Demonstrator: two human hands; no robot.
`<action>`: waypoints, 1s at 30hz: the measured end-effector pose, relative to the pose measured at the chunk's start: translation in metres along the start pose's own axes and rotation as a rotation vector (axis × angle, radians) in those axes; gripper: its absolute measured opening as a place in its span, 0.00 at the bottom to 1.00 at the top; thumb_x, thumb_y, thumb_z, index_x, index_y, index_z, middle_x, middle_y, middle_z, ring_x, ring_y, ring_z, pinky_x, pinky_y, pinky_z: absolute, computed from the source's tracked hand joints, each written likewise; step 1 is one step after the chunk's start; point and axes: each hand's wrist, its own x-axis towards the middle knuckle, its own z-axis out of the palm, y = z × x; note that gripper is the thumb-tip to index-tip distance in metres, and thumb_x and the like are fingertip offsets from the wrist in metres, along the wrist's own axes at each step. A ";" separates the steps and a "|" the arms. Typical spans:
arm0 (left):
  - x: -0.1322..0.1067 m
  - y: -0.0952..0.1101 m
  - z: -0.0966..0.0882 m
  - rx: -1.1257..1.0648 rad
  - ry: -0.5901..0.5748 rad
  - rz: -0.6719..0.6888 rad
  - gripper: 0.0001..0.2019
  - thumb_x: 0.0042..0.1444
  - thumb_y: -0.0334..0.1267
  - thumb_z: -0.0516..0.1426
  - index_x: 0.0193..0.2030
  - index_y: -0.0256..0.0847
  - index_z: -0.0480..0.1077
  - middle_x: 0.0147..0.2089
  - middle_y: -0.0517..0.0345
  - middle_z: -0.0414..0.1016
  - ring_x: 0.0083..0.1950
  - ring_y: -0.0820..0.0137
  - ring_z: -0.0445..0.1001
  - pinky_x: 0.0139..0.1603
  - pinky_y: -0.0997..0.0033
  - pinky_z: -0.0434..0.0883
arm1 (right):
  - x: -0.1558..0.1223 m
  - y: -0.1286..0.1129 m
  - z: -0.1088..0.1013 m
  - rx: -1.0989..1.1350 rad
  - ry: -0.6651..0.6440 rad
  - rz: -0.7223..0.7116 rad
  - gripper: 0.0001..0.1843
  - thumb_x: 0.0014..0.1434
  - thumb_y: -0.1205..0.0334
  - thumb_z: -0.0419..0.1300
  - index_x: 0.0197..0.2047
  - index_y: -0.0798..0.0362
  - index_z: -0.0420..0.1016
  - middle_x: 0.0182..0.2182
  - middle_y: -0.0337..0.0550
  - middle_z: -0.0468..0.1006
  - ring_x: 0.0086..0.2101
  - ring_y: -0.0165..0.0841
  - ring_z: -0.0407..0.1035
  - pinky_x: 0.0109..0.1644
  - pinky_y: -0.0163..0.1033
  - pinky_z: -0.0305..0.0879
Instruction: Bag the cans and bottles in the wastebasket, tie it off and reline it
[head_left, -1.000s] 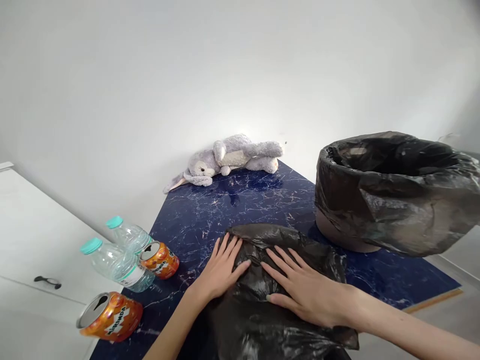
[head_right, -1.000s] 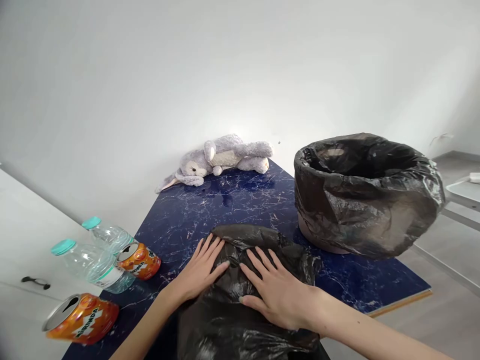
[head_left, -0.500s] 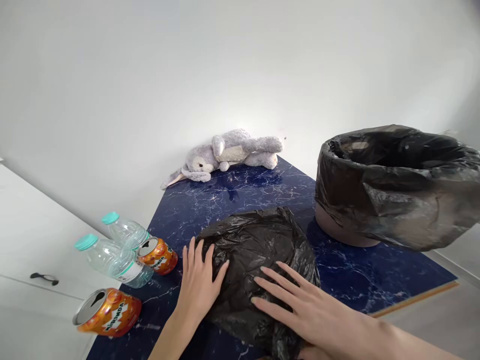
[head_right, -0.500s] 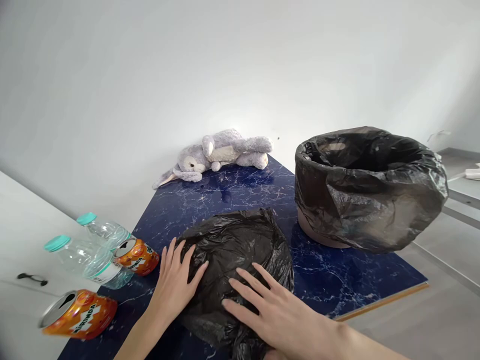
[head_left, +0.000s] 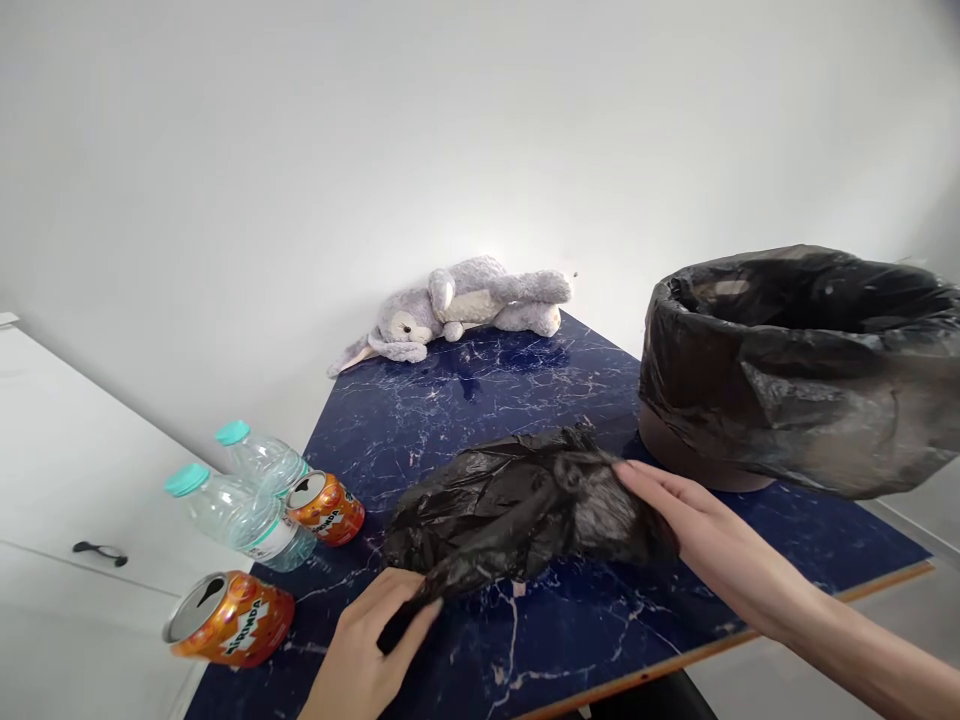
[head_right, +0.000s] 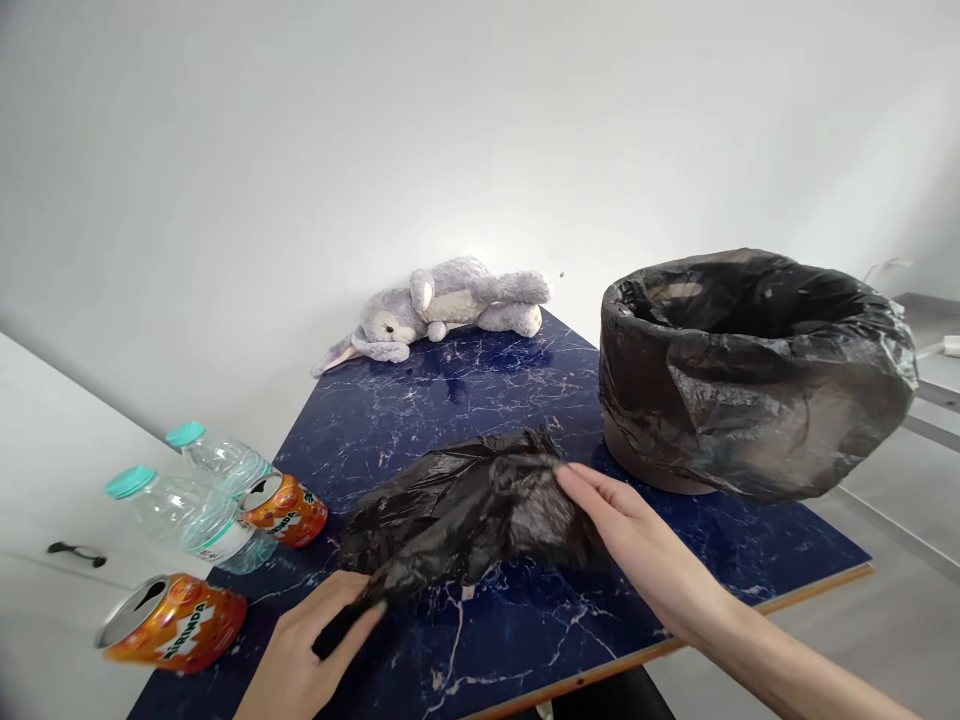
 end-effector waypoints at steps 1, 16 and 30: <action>0.004 0.002 0.002 -0.011 0.044 -0.051 0.17 0.69 0.53 0.57 0.39 0.45 0.79 0.40 0.53 0.84 0.41 0.61 0.83 0.45 0.69 0.78 | -0.004 0.000 0.004 -0.040 0.097 -0.032 0.28 0.73 0.37 0.51 0.66 0.42 0.76 0.61 0.48 0.79 0.59 0.50 0.76 0.56 0.52 0.80; 0.098 0.021 0.020 0.380 0.084 -0.283 0.12 0.73 0.42 0.49 0.45 0.41 0.71 0.40 0.48 0.82 0.41 0.54 0.82 0.39 0.62 0.73 | 0.045 0.001 0.113 -0.921 -0.019 -0.713 0.35 0.77 0.44 0.48 0.78 0.52 0.58 0.78 0.55 0.48 0.77 0.61 0.34 0.76 0.78 0.39; 0.064 -0.032 0.032 0.487 -0.142 0.194 0.35 0.76 0.50 0.49 0.83 0.55 0.37 0.83 0.56 0.51 0.82 0.56 0.53 0.77 0.45 0.63 | 0.091 0.039 0.114 -0.879 -0.270 -0.555 0.38 0.77 0.38 0.35 0.80 0.47 0.53 0.79 0.47 0.45 0.78 0.49 0.36 0.80 0.65 0.35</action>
